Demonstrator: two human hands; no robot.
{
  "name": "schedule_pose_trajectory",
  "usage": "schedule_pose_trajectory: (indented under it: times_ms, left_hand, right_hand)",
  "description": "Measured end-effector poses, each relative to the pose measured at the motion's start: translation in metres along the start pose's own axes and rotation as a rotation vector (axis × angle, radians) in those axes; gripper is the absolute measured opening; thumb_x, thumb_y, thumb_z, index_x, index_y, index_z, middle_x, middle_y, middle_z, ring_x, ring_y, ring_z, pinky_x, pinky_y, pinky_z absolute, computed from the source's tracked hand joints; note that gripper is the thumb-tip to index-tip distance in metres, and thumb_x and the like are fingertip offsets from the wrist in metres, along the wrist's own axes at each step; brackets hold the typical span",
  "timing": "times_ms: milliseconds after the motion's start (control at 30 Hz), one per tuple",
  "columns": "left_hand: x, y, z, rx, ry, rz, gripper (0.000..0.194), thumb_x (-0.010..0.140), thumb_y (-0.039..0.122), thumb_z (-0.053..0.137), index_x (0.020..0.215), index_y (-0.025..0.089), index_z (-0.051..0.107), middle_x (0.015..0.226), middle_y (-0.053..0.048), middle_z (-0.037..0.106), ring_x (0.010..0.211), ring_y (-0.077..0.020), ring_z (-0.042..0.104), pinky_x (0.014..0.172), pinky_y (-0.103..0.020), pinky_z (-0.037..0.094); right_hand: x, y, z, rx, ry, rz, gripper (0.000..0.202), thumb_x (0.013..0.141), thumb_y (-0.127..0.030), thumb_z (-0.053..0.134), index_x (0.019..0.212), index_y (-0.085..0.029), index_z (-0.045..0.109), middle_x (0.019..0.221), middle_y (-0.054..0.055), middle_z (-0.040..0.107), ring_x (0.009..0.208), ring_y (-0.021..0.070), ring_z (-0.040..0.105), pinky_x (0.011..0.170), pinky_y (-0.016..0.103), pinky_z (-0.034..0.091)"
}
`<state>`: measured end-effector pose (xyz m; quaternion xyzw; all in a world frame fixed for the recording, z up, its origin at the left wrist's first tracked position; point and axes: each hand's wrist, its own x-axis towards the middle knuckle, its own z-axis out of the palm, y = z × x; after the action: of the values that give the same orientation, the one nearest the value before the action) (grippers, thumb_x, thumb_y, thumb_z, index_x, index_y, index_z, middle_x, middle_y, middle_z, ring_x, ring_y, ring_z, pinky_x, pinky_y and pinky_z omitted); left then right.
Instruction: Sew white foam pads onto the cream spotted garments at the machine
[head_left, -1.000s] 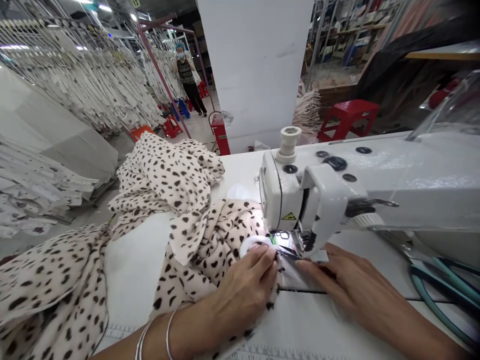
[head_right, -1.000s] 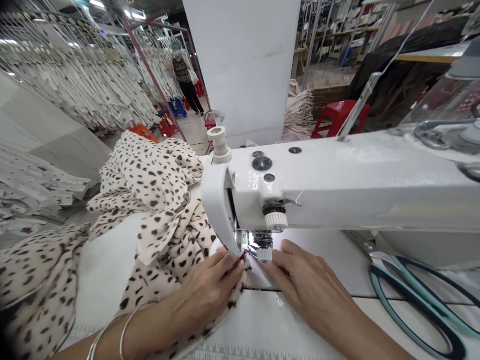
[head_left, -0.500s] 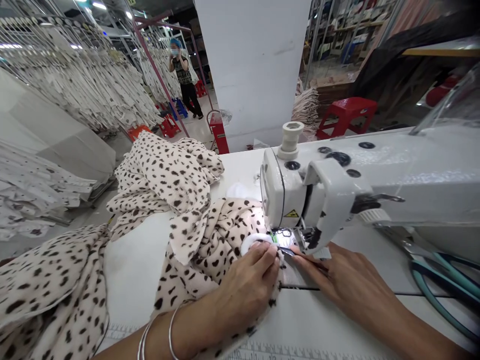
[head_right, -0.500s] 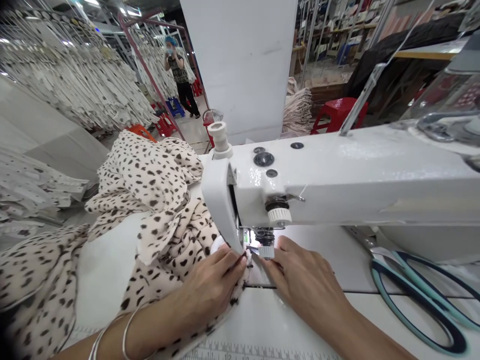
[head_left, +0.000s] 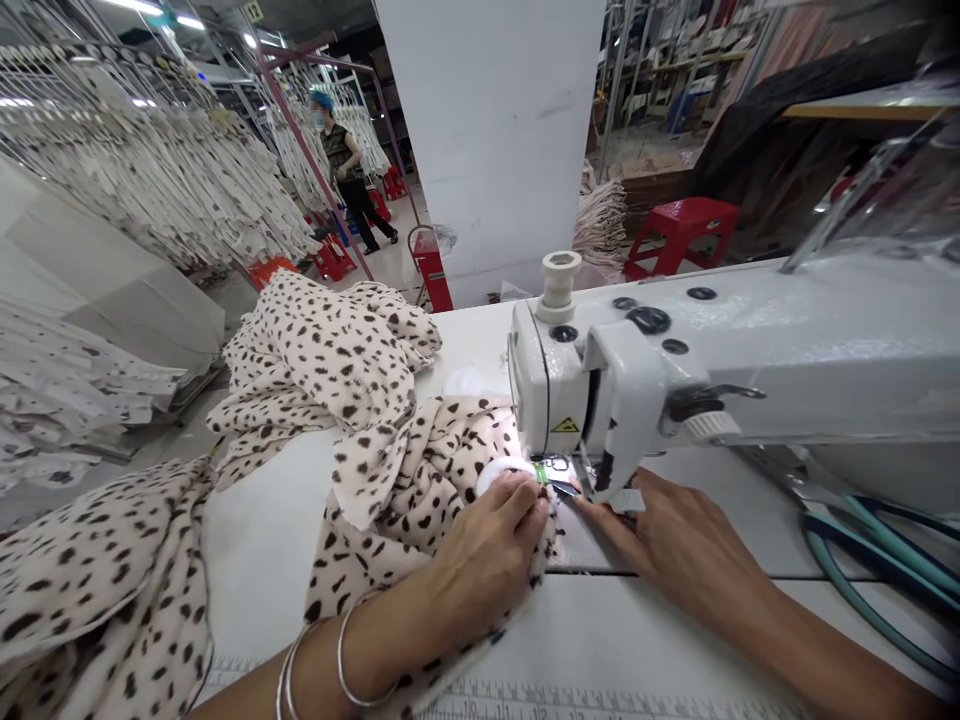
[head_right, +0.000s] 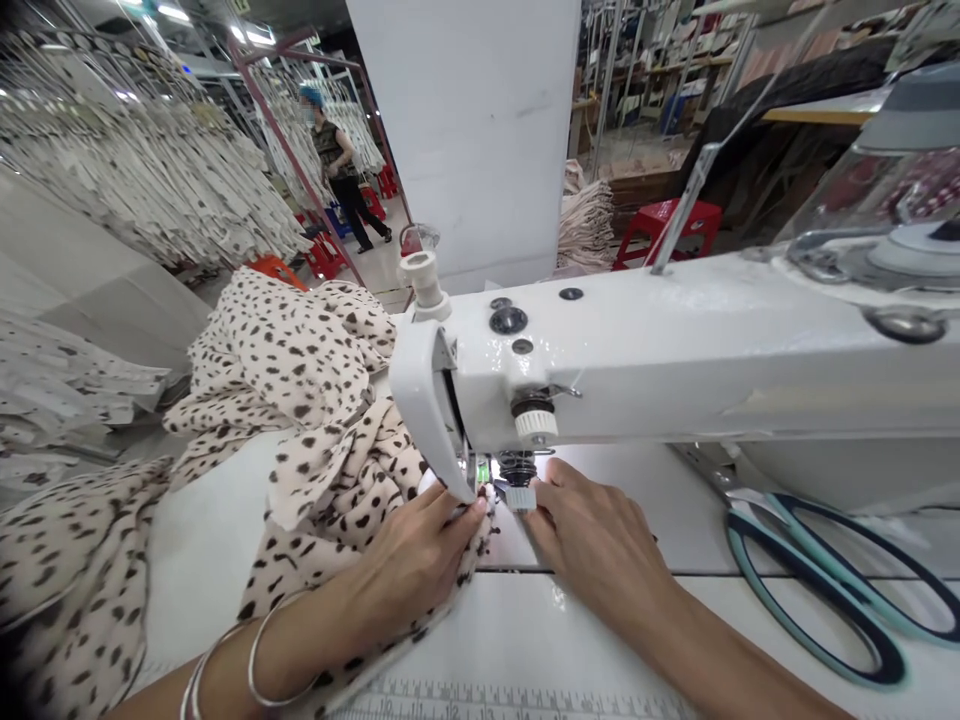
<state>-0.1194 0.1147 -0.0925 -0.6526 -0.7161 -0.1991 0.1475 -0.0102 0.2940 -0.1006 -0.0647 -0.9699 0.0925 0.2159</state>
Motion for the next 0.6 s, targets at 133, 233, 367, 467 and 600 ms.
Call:
schedule_pose_trajectory:
  times_ms: [133, 233, 367, 467, 600]
  left_hand:
    - [0.0, -0.001, 0.001, -0.014, -0.006, -0.014, 0.021, 0.092, 0.004, 0.037, 0.103, 0.008, 0.055, 0.096, -0.012, 0.059, 0.09, -0.021, 0.057, 0.075, -0.032, 0.058]
    - [0.001, -0.001, -0.001, -0.019, -0.013, -0.017, 0.02, 0.093, 0.006, 0.038, 0.104, 0.008, 0.054, 0.094, -0.012, 0.059, 0.091, -0.0215, 0.057, 0.073, -0.031, 0.058]
    - [0.001, -0.001, -0.002, -0.001, -0.05, 0.001, 0.023, 0.094, 0.006, 0.036, 0.107, 0.01, 0.054, 0.096, -0.012, 0.06, 0.092, -0.0216, 0.058, 0.076, -0.033, 0.058]
    - [-0.002, 0.0, -0.001, 0.027, -0.043, 0.012, 0.024, 0.095, 0.006, 0.037, 0.112, 0.008, 0.052, 0.096, -0.011, 0.061, 0.1, -0.0232, 0.058, 0.083, -0.037, 0.057]
    - [-0.007, 0.002, 0.003, 0.091, 0.006, 0.0, 0.026, 0.093, 0.006, 0.041, 0.116, 0.005, 0.053, 0.101, -0.012, 0.062, 0.111, -0.0273, 0.055, 0.095, -0.044, 0.053]
  right_hand:
    - [0.0, 0.004, -0.003, 0.073, -0.021, 0.007, 0.042, 0.096, -0.04, 0.041, 0.06, -0.019, 0.047, 0.056, -0.001, 0.051, 0.035, 0.0084, 0.043, 0.037, 0.02, 0.028]
    - [-0.002, 0.004, -0.011, 0.127, -0.017, 0.021, 0.041, 0.095, -0.04, 0.044, 0.058, -0.021, 0.042, 0.049, -0.004, 0.041, 0.035, 0.009, 0.038, 0.038, 0.021, 0.026]
    - [-0.003, 0.0, -0.016, 0.164, -0.071, 0.054, 0.041, 0.095, -0.037, 0.044, 0.058, -0.023, 0.039, 0.048, -0.005, 0.038, 0.037, 0.0093, 0.038, 0.04, 0.022, 0.027]
    - [-0.002, -0.002, -0.011, 0.145, -0.11, 0.082, 0.041, 0.094, -0.039, 0.046, 0.058, -0.023, 0.039, 0.046, -0.004, 0.039, 0.035, 0.0101, 0.041, 0.04, 0.022, 0.027]
    - [-0.001, -0.002, -0.006, 0.081, -0.115, 0.085, 0.037, 0.093, -0.039, 0.045, 0.06, -0.022, 0.044, 0.046, -0.004, 0.043, 0.035, 0.0111, 0.044, 0.04, 0.021, 0.025]
